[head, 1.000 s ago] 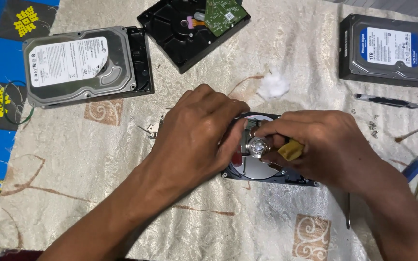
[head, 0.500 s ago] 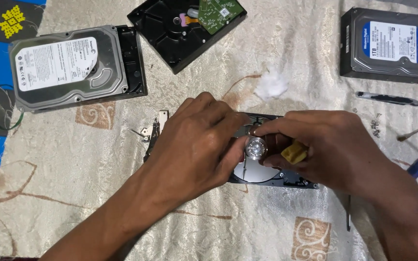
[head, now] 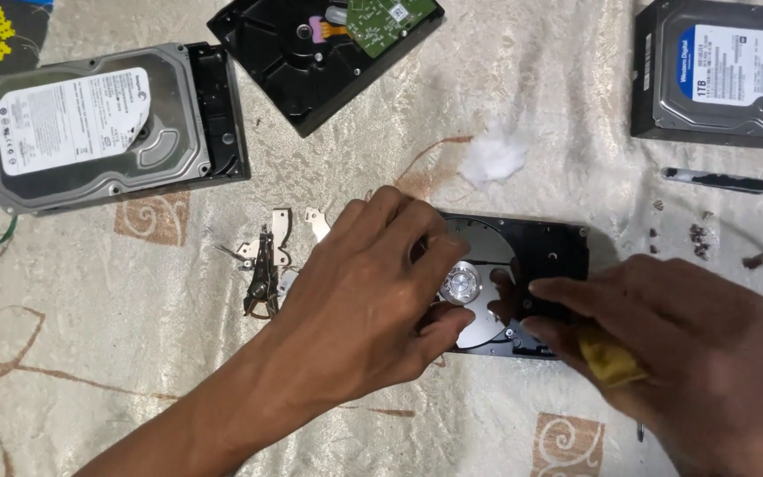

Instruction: Reassembling the internal components of a hard disk drive, including the actuator arm and platters, using a precision screwdriver.

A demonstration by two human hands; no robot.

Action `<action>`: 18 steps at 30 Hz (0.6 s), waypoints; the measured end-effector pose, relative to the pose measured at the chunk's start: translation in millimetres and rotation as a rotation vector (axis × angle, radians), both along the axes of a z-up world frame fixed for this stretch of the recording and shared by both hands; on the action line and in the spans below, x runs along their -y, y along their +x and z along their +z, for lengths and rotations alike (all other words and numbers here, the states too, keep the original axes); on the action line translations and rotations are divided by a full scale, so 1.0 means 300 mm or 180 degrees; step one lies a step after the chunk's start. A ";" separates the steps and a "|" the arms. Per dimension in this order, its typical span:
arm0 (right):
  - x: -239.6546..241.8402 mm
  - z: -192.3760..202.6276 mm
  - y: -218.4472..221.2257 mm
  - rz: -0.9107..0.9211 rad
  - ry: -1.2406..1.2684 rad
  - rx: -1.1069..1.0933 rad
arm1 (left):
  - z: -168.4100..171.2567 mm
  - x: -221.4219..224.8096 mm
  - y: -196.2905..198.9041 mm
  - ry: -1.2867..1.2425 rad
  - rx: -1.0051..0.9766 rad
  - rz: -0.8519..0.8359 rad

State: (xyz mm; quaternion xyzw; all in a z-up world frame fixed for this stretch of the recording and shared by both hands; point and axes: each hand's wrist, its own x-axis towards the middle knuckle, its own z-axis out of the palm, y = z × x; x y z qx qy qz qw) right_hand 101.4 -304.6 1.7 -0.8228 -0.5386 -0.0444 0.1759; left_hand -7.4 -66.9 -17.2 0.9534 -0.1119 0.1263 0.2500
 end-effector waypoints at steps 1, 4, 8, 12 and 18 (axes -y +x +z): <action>-0.003 -0.001 -0.005 -0.0010 -0.0002 -0.0019 | 0.006 -0.001 0.000 -0.0002 -0.0019 -0.0010; -0.004 0.004 -0.020 0.0296 0.0026 0.0330 | 0.020 0.000 -0.003 0.0008 0.0022 -0.0016; 0.015 0.000 -0.014 0.0449 -0.0033 0.0390 | 0.020 0.005 -0.002 0.0058 -0.0014 -0.0017; 0.014 -0.006 -0.012 0.0649 -0.0065 0.0411 | 0.018 0.006 0.001 -0.0014 0.0023 -0.0061; 0.013 0.005 -0.019 0.0496 -0.0242 0.0334 | 0.010 0.012 -0.001 0.0062 -0.0079 -0.0101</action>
